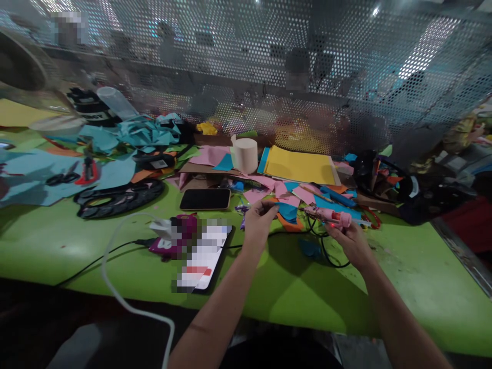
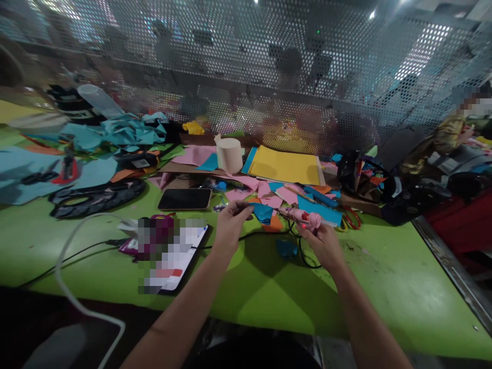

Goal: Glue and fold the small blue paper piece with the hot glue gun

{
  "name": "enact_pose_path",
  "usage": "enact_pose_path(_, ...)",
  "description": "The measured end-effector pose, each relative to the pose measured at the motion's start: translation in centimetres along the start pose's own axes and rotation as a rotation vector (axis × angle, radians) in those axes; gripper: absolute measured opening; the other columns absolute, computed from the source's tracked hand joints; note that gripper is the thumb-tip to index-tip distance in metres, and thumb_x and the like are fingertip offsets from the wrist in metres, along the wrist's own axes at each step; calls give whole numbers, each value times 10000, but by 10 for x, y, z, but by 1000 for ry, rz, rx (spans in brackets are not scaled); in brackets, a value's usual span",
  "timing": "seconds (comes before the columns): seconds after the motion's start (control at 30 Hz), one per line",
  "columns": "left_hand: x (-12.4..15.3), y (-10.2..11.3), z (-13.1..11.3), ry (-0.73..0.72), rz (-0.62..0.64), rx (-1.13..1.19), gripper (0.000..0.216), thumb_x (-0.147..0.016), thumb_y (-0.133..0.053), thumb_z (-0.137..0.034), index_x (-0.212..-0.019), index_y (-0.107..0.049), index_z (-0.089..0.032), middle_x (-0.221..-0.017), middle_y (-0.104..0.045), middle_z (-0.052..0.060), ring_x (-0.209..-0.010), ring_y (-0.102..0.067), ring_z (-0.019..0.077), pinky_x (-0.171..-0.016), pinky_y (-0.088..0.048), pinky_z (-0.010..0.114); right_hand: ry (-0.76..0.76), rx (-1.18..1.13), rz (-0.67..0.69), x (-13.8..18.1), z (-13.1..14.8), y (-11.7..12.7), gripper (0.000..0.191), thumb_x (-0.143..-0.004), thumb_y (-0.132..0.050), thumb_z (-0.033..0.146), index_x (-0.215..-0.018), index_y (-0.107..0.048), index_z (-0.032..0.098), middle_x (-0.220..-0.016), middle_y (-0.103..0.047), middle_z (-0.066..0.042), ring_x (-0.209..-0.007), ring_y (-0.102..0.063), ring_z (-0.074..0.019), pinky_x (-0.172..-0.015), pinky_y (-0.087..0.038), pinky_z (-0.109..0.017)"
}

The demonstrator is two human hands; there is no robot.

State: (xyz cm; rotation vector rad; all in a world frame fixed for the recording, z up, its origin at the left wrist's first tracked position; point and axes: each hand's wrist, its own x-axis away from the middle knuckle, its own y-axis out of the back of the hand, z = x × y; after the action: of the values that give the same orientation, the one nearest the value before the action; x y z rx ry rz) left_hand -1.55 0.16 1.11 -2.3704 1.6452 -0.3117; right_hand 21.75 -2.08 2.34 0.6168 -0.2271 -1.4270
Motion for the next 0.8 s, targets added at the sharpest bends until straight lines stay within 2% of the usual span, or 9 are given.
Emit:
enact_pose_path(0.13, 0, -1, 0, -5, 13, 3, 186, -593, -753, -277, -710, -664, -164, -637, -628, -21, -608, -568, 100, -593, -487, 224, -10, 32, 8, 0, 1, 0, 396, -890, -564, 474, -1100, -725, 178, -1001, -725, -66, -1018, -631, -307, -914, -488, -416)
enact_pose_path(0.23, 0, -1, 2, -6, 47, -12, 180, -594, -755, -281, -697, -667, -162, -619, -628, -22, -590, -563, 97, -582, -481, 221, -5, 6, 33, -1, 1, 0, 403, -892, -566, 473, -1127, -714, 181, -1039, -716, -69, -998, -637, -295, -889, -494, -393)
enact_pose_path(0.33, -1, -1, 3, 1, 51, -14, 185, -587, -760, -286, -688, -668, -162, -615, -632, -19, -594, -569, 101, -577, -480, 221, 3, -6, 15, -1, 1, 0, 364, -882, -580, 451, -1077, -727, 181, -1004, -720, -67, -1003, -635, -291, -864, -498, -364)
enact_pose_path(0.43, -2, -1, 2, 16, 11, 14, 207, -569, -770, -296, -688, -664, -163, -610, -629, -21, -586, -567, 100, -573, -481, 222, -10, 22, -12, -1, 3, 1, 351, -868, -588, 458, -1024, -735, 181, -876, -708, -45, -845, -631, -249, -736, -496, -325)
enact_pose_path(0.53, -4, -1, 0, 21, -26, 47, 226, -551, -774, -304, -682, -655, -163, -613, -627, -21, -569, -559, 95, -571, -480, 224, -46, -9, -47, -1, 3, 1, 377, -853, -592, 489, -984, -732, 165, -735, -657, -24, -658, -557, -185, -582, -429, -280)
enact_pose_path(0.67, -6, -1, -5, 29, -40, 62, 241, -537, -774, -305, -677, -639, -164, -603, -619, -26, -544, -549, 89, -558, -469, 222, -131, -182, -130, -3, -1, 2, 410, -788, -646, 543, -924, -721, 164, -624, -584, 0, -543, -451, -136, -476, -332, -256)
enact_pose_path(0.8, -7, -1, -7, 19, -48, 47, 267, -527, -783, -304, -694, -626, -166, -581, -601, -43, -520, -537, 78, -549, -454, 211, -194, -393, -376, -3, -7, 13, 409, -662, -730, 563, -771, -669, 174, -604, -565, 10, -531, -437, -116, -472, -327, -250)
